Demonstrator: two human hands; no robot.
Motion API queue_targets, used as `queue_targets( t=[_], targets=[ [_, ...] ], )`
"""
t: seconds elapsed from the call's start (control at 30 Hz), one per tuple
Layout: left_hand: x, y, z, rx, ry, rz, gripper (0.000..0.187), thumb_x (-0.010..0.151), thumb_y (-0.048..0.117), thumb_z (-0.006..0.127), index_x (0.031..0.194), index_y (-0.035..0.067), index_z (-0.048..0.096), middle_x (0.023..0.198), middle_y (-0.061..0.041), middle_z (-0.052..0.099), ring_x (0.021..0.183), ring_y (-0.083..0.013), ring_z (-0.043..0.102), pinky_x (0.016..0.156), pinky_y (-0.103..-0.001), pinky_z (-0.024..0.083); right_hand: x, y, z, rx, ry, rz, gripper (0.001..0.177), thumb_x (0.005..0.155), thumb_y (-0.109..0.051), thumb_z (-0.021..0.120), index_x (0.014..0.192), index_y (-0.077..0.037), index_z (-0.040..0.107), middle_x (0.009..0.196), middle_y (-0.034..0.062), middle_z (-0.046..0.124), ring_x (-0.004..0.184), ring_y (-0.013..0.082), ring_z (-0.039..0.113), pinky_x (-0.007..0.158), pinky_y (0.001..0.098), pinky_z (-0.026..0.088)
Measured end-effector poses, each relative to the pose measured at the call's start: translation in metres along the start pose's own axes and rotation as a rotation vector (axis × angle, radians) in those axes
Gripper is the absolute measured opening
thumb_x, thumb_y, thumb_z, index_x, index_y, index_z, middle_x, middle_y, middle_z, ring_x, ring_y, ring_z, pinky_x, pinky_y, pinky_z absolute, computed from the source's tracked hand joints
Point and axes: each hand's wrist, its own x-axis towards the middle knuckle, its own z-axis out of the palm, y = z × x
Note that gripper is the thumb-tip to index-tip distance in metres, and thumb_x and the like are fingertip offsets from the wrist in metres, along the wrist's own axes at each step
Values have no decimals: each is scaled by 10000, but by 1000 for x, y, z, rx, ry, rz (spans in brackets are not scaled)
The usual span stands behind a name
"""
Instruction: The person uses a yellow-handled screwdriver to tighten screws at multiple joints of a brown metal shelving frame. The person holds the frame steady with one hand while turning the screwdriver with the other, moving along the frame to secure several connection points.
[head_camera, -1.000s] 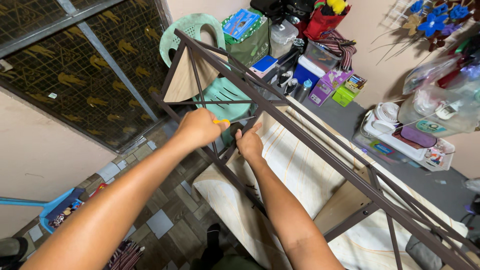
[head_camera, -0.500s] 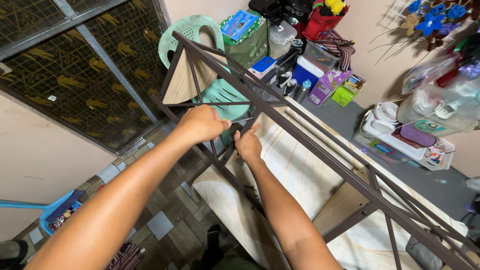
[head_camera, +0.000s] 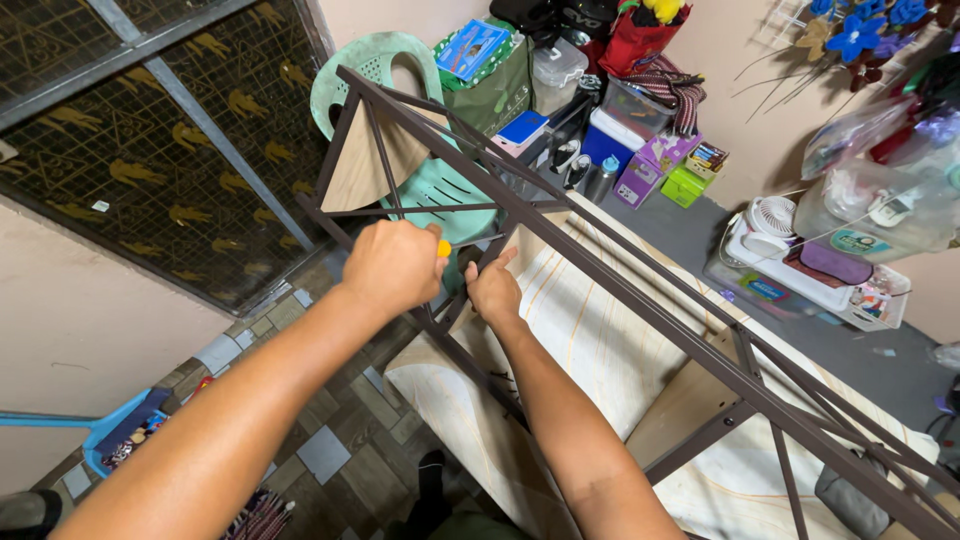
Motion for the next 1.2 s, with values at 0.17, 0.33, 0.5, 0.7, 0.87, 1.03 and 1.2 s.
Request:
queue_targets(
  t=[0.17,0.33,0.5,0.7,0.87,1.03,1.2],
  targets=[
    [1,-2,4,255,84,260,132,791,138,690,884,47,713,765,-135,715,682,-290,736,598,-403,588,-2,2,3,1,-1,2,979,981,-438,533,1510,225,43,619,103,707,687,304,730,724,406,564],
    [1,7,-8,309,192,294,96,777,117,657,846,64,696,788,-112,719,702,-262,739,576,-386,584,8,8,9,0,-14,-3,1021,985,-476,547,1508,222,18,700,151,730,713,330,725,711,431,566],
    [-25,10,-40,333,298,181,135,789,164,704,901,91,686,777,-89,694,664,-244,704,513,-381,529,14,63,12,136,-167,-91,987,885,-502,714,1463,113,203,835,207,737,745,335,735,705,412,582],
    [-109,-16,-13,-310,298,11,239,957,237,708,1094,66,613,938,-154,697,776,-406,660,649,-494,512,-34,178,0,39,-284,-52,173,826,-239,774,953,-122,783,939,57,805,871,210,769,814,330,582],
    [-169,-31,84,-744,135,-273,304,970,313,675,1170,90,626,989,-152,732,904,-362,728,711,-420,562,-73,205,19,-116,-329,-289,188,801,-258,813,954,-164,758,968,42,770,878,251,729,788,374,563],
    [-233,-40,182,-976,-18,-463,295,980,322,647,1160,88,656,880,-84,705,792,-190,661,713,-330,536,-76,194,44,-220,-384,-248,321,741,-328,875,929,-124,714,977,79,715,948,318,675,809,446,526],
    [-265,-49,249,-1192,-150,-536,284,968,281,648,1158,73,675,797,-13,633,715,-78,552,638,-256,482,-68,197,64,-313,-411,-152,172,779,-207,791,937,-157,747,1010,90,714,1014,312,672,837,452,532]
  ],
)
